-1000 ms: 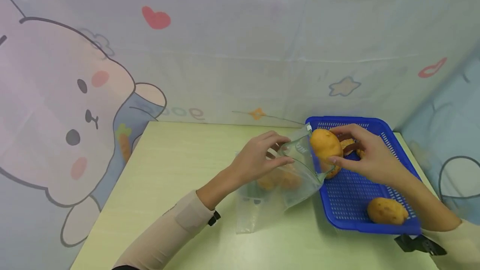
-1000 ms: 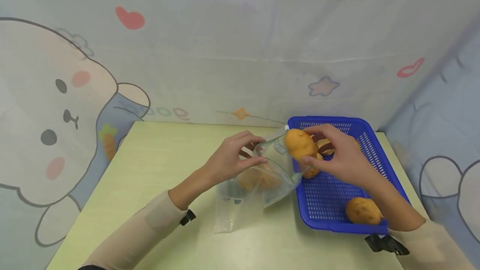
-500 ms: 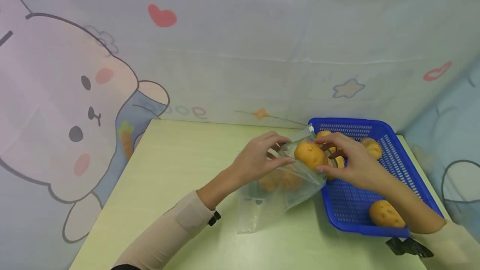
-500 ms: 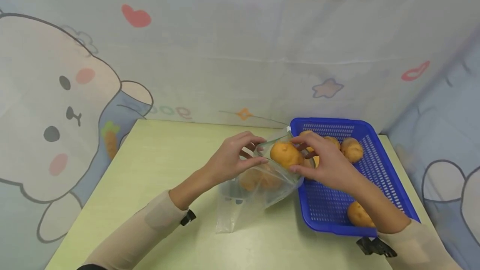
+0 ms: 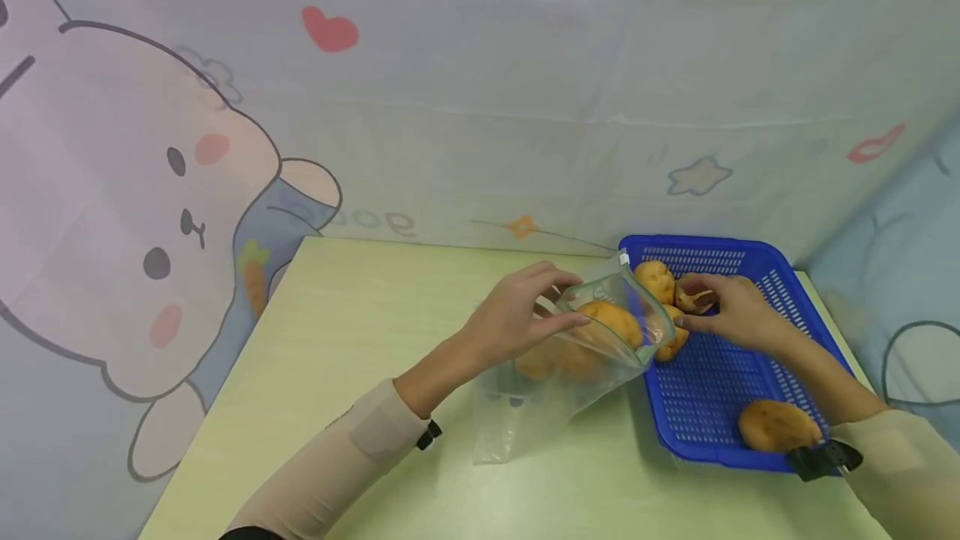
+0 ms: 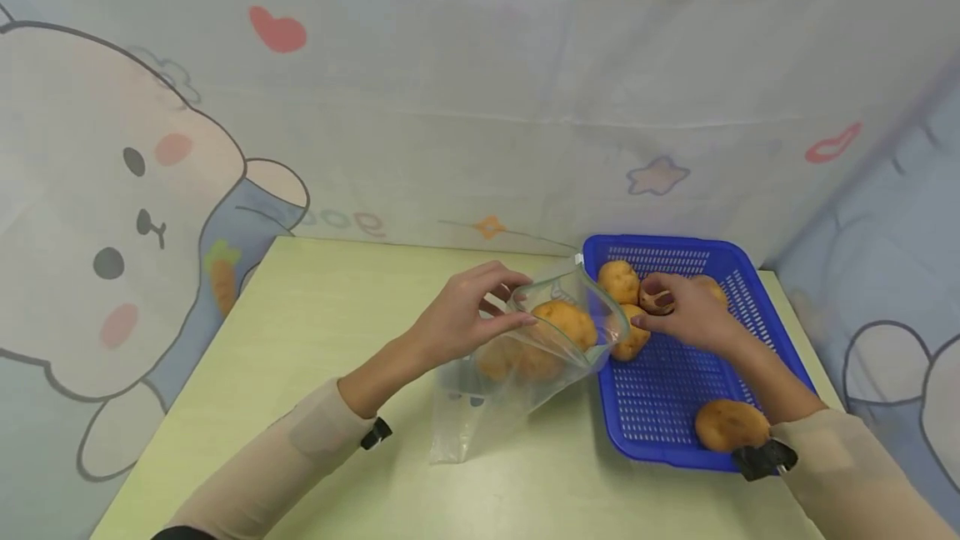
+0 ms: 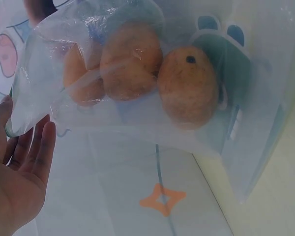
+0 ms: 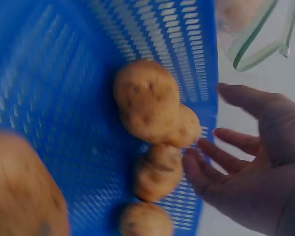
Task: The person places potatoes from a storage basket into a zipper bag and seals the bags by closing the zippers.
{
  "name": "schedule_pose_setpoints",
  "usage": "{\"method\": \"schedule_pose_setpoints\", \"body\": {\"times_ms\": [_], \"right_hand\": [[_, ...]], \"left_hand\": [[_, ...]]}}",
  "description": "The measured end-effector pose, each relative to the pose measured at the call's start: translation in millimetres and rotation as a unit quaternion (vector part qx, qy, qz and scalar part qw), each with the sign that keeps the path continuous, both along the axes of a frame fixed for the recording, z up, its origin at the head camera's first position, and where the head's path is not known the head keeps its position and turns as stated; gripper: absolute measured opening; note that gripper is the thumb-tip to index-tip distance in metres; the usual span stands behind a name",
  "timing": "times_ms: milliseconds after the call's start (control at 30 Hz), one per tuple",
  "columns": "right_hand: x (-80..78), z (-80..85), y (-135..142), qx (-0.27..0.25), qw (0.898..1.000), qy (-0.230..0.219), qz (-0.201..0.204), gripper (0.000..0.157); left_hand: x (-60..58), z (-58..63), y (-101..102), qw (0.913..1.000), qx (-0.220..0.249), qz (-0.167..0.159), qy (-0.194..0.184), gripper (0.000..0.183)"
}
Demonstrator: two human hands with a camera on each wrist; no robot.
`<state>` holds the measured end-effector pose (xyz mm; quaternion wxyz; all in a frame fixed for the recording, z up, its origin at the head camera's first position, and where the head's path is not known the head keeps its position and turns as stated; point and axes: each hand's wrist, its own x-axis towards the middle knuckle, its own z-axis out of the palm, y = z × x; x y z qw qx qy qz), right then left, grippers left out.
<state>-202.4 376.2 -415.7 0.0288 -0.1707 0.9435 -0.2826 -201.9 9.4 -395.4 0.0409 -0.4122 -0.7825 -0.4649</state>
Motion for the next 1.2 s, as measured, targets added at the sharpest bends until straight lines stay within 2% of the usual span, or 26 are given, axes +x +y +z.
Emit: {"method": "schedule_pose_setpoints", "body": {"times_ms": [100, 233, 500, 600, 700, 900, 1067, 1200], "right_hand": [[-3.0, -8.5, 1.8, -0.015, 0.999, -0.012, 0.027, 0.053], [-7.3, -10.8, -1.6, -0.018, 0.998, -0.044, 0.039, 0.055], [-12.1, -21.9, -5.2, -0.004, 0.999, -0.034, 0.041, 0.045], [-11.8, -24.1, -6.9, -0.002, 0.998, -0.038, 0.045, 0.047], [-9.7, -24.2, -8.3, 0.013, 0.998, -0.050, 0.034, 0.052], [-7.0, -26.1, -7.2, 0.047, 0.996, -0.075, 0.023, 0.047], [-7.8, -26.3, -7.2, 0.048, 0.996, -0.072, 0.012, 0.051], [-6.8, -19.2, -7.4, 0.052, 0.997, -0.060, -0.003, 0.056]], "left_hand": [[-0.1, 0.0, 0.3, 1.0000, 0.002, -0.001, -0.001, 0.041], [-0.3, -1.2, 0.6, 1.0000, 0.001, 0.001, 0.002, 0.042], [0.3, -2.1, 1.7, 1.0000, 0.002, -0.001, 0.001, 0.042], [0.3, -2.7, 1.9, 1.0000, 0.004, 0.000, -0.001, 0.042], [0.2, -3.6, 2.9, 1.0000, 0.006, 0.000, -0.002, 0.043], [-0.1, -4.4, 4.6, 0.9999, 0.005, -0.001, 0.010, 0.042], [-2.6, -4.6, 5.7, 0.9998, 0.005, -0.005, 0.020, 0.042], [-4.2, -4.9, 6.8, 0.9997, 0.007, -0.006, 0.021, 0.042]]}}
